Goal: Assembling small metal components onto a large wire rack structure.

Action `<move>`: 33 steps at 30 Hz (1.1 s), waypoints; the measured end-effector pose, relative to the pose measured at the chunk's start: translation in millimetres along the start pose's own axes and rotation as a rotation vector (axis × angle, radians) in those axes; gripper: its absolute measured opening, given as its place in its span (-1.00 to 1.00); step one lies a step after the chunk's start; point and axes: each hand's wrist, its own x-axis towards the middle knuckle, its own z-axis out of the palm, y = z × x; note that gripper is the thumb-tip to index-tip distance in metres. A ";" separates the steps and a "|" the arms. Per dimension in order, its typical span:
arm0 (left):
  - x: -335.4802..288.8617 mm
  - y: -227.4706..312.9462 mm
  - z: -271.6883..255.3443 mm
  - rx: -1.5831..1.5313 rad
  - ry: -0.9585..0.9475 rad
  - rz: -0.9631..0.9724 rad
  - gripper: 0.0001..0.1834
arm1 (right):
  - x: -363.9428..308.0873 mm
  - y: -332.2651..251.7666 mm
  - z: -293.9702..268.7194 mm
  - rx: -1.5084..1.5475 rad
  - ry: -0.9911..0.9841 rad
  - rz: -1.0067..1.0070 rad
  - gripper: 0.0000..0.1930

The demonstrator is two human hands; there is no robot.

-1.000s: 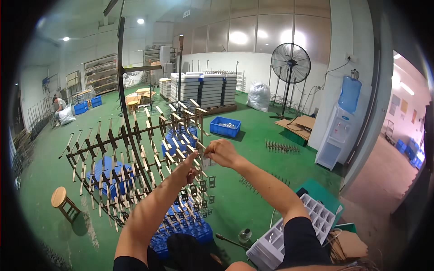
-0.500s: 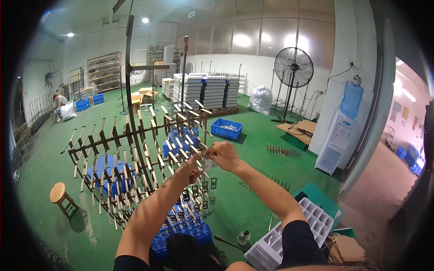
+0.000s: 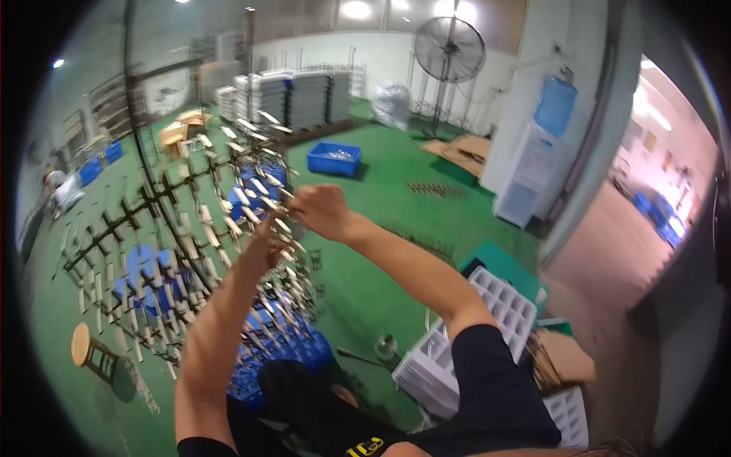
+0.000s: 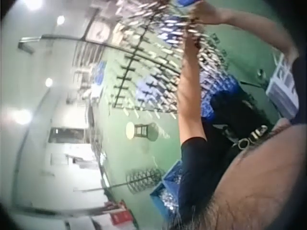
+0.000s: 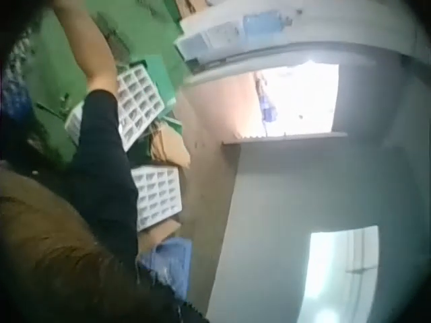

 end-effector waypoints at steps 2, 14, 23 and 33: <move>-19.5 6.8 16.7 -0.008 0.086 0.092 -0.35 | 3.0 2.9 4.0 -0.038 -0.021 0.008 -0.84; -103.4 -38.0 7.9 0.258 0.071 0.335 -0.49 | -274.6 15.8 -43.5 0.165 -0.212 0.739 -0.80; -111.0 -161.9 -59.0 0.217 0.072 0.015 -0.67 | -407.0 -48.0 -4.7 0.019 -0.802 1.309 -0.76; -118.1 -158.2 -67.3 0.169 0.184 0.106 -0.74 | -422.3 -30.1 -5.9 0.145 -0.714 1.620 -0.72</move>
